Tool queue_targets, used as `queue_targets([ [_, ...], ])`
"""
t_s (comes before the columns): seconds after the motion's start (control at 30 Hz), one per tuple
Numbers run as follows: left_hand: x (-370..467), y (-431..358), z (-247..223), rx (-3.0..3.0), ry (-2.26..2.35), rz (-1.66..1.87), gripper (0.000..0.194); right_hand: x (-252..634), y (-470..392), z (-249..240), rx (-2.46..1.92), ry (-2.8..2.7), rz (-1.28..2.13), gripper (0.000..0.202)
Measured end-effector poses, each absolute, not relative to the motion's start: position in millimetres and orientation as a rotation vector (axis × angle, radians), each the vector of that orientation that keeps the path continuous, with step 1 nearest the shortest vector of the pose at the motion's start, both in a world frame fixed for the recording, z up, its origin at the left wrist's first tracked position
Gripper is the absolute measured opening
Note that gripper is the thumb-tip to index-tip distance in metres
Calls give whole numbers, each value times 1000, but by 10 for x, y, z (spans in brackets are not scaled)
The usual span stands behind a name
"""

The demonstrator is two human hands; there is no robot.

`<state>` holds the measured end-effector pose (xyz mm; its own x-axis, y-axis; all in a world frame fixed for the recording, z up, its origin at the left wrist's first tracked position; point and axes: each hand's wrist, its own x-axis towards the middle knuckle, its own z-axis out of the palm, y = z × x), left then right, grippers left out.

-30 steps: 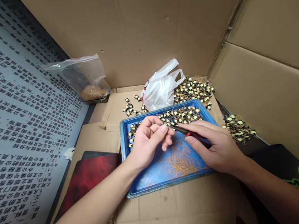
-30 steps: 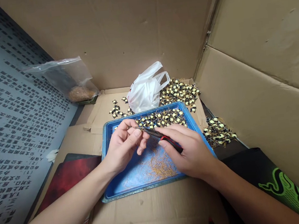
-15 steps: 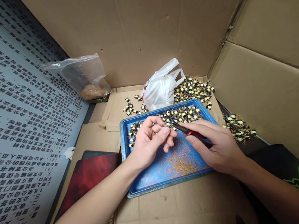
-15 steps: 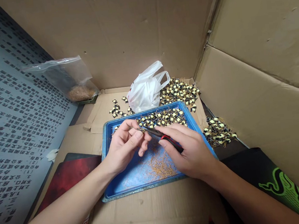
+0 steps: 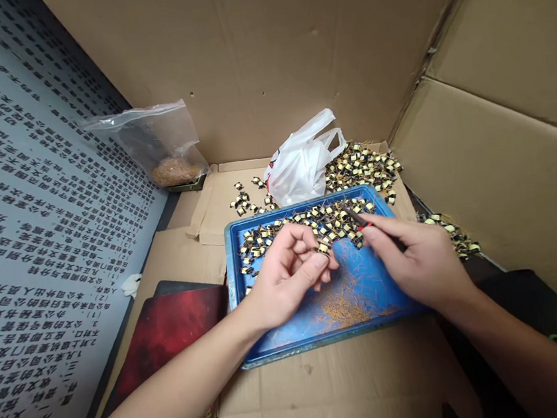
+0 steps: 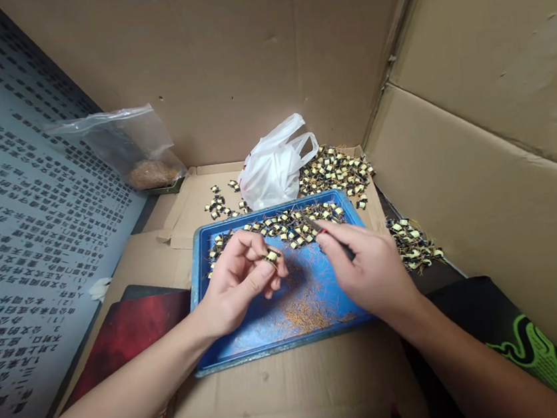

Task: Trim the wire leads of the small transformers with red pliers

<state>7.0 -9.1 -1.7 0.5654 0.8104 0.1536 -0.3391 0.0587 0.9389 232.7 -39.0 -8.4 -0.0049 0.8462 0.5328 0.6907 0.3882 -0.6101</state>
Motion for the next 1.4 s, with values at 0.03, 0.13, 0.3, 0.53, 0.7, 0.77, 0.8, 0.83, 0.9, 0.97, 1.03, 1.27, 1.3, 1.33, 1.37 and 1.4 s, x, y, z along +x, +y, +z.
queue_targets([
  [0.03,72,-87,-18,1214,487,919,24,2366,-364,-88,-1380,-1708,190,28],
  [0.13,83,-40,-27,1163,514,956,27,2425,-330,-71,-1288,-1823,209,30],
  [0.3,96,36,-37,1072,547,993,31,2330,-390,-43,-1072,-2018,134,32],
  [0.53,100,-8,-38,1094,528,967,30,2196,-471,-44,-1126,-1912,141,33],
  [0.7,106,-39,-41,1147,488,947,25,2160,-486,-18,-1142,-1923,152,29],
  [0.77,105,-39,-46,1175,473,957,22,2141,-493,-14,-1147,-1920,146,29],
  [0.8,102,-40,-49,1186,467,962,21,2136,-494,-16,-1148,-1917,144,28],
  [0.83,98,-44,-50,1195,458,970,20,2136,-491,-23,-1152,-1912,141,28],
  [0.9,85,-63,-52,1211,438,979,19,2161,-466,-50,-1190,-1891,128,28],
  [0.97,73,-92,-50,1232,417,969,18,2216,-419,-90,-1281,-1837,95,28],
  [1.03,70,-116,-50,1251,401,946,17,2277,-367,-130,-1355,-1772,71,25],
  [1.27,122,-124,-98,1346,371,1043,32,2235,-357,-203,-1329,-1799,195,27],
  [1.3,122,-128,-109,1374,370,1053,34,2210,-372,-209,-1308,-1810,214,27],
  [1.33,116,-130,-114,1406,375,1060,35,2189,-388,-214,-1289,-1811,235,28],
  [1.37,100,-127,-112,1443,386,1070,35,2171,-402,-221,-1277,-1801,260,28],
  [1.4,74,-115,-97,1488,403,1083,35,2156,-416,-229,-1268,-1782,292,28],
])
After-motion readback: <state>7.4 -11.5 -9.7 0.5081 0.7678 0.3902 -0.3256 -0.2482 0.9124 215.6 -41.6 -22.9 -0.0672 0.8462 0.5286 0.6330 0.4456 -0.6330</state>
